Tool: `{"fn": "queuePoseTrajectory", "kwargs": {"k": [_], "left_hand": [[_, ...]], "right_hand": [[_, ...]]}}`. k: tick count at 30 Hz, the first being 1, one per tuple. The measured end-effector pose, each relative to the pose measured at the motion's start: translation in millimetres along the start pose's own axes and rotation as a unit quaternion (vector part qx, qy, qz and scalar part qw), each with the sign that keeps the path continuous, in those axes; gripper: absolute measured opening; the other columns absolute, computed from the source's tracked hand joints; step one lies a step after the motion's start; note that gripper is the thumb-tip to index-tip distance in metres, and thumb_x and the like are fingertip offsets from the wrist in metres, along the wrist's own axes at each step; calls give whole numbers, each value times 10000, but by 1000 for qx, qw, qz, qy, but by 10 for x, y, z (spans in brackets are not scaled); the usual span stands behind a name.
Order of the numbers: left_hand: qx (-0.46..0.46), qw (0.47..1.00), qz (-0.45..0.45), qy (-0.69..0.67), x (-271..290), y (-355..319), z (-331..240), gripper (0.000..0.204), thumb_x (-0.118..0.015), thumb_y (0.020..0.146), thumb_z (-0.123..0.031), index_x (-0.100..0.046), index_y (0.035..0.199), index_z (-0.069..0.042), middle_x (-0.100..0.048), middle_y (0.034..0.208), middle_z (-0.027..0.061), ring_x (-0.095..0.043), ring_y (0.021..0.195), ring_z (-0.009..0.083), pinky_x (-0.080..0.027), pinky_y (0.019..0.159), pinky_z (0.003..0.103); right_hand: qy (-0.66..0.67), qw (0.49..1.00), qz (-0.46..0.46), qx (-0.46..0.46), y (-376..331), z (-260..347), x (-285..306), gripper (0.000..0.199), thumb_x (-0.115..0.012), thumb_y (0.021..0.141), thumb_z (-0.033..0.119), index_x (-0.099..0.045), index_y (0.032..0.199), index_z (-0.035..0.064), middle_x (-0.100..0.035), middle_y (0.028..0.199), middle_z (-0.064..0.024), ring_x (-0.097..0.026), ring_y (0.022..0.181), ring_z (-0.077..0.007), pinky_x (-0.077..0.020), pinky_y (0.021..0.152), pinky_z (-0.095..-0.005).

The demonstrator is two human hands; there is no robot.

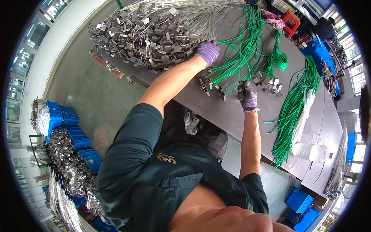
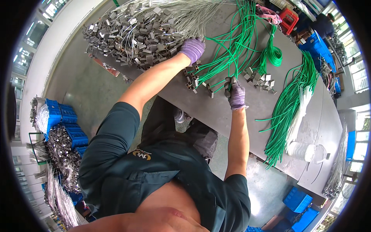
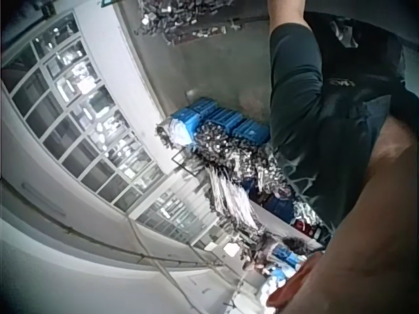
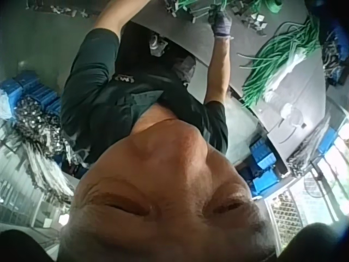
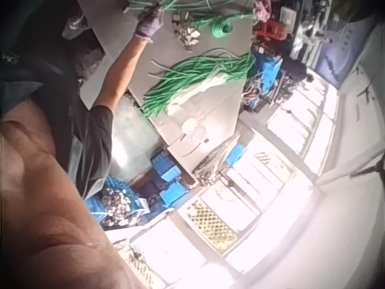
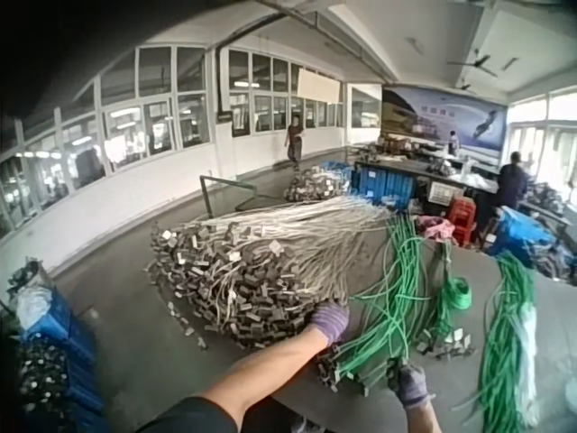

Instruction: Organize and bundle green electrical cables at a manufacturing workbench.

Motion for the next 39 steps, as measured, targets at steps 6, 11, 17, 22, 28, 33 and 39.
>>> {"fn": "queuePoseTrajectory", "kwargs": {"k": [6,11,17,22,28,33,39], "left_hand": [[16,985,-74,-154,474,-586,-3,279,-550,808,-144,-566,1087,-138,-561,1025,139,-617,826,288,-507,685,421],[36,943,-175,-279,340,-1357,28,280,-590,742,-112,-599,1018,-158,-556,968,152,-582,867,320,-488,722,416],[14,846,-221,-486,291,-1582,74,258,-631,730,-112,-593,983,-76,-565,867,151,-573,767,311,-474,697,394],[68,753,-238,-610,249,-1505,111,259,-677,747,-244,-591,867,-31,-604,819,150,-592,753,269,-465,685,366],[359,583,-180,-706,-75,-1610,129,551,-723,581,-113,-508,1079,-19,-592,988,177,-576,932,293,-470,785,352],[340,680,4,-649,-47,-1426,221,643,-604,630,-82,-412,1237,11,-562,1069,231,-554,1000,343,-445,866,375],[304,817,-185,-454,-484,-1259,84,832,-626,649,-50,-221,1376,-42,-585,1022,235,-586,863,355,-412,928,345]], "right_hand": [[75,996,41,-1,247,-34,-93,283,-485,933,275,-560,1023,17,-578,746,-75,-496,495,-153,-388,434,-254],[89,992,68,-51,403,-157,-577,217,-500,920,216,-555,1014,28,-618,798,-98,-588,584,-205,-432,482,-283],[-99,965,125,206,807,-423,-1353,154,-572,868,167,-634,930,41,-550,695,23,-454,560,-70,-357,470,-231],[-155,978,86,111,655,-342,-1224,233,-565,874,140,-634,1011,-36,-633,891,-57,-585,774,-124,-480,701,-245],[-140,988,56,32,689,-425,-1335,211,-606,858,209,-622,881,-1,-627,763,-41,-559,643,-110,-446,571,-249],[-307,950,48,31,748,-374,-1335,252,-633,844,262,-642,779,18,-585,650,-2,-470,504,-85,-348,434,-245],[-327,940,79,53,786,-380,-1425,230,-647,820,220,-615,718,17,-552,605,-2,-444,497,-87,-330,426,-258]]}}
Point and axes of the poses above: each hand's wrist, its own y-axis towards the middle knuckle, its own x-axis out of the back of the hand, z = x × y, the point moved 6 cm from there along y, towards the middle knuckle
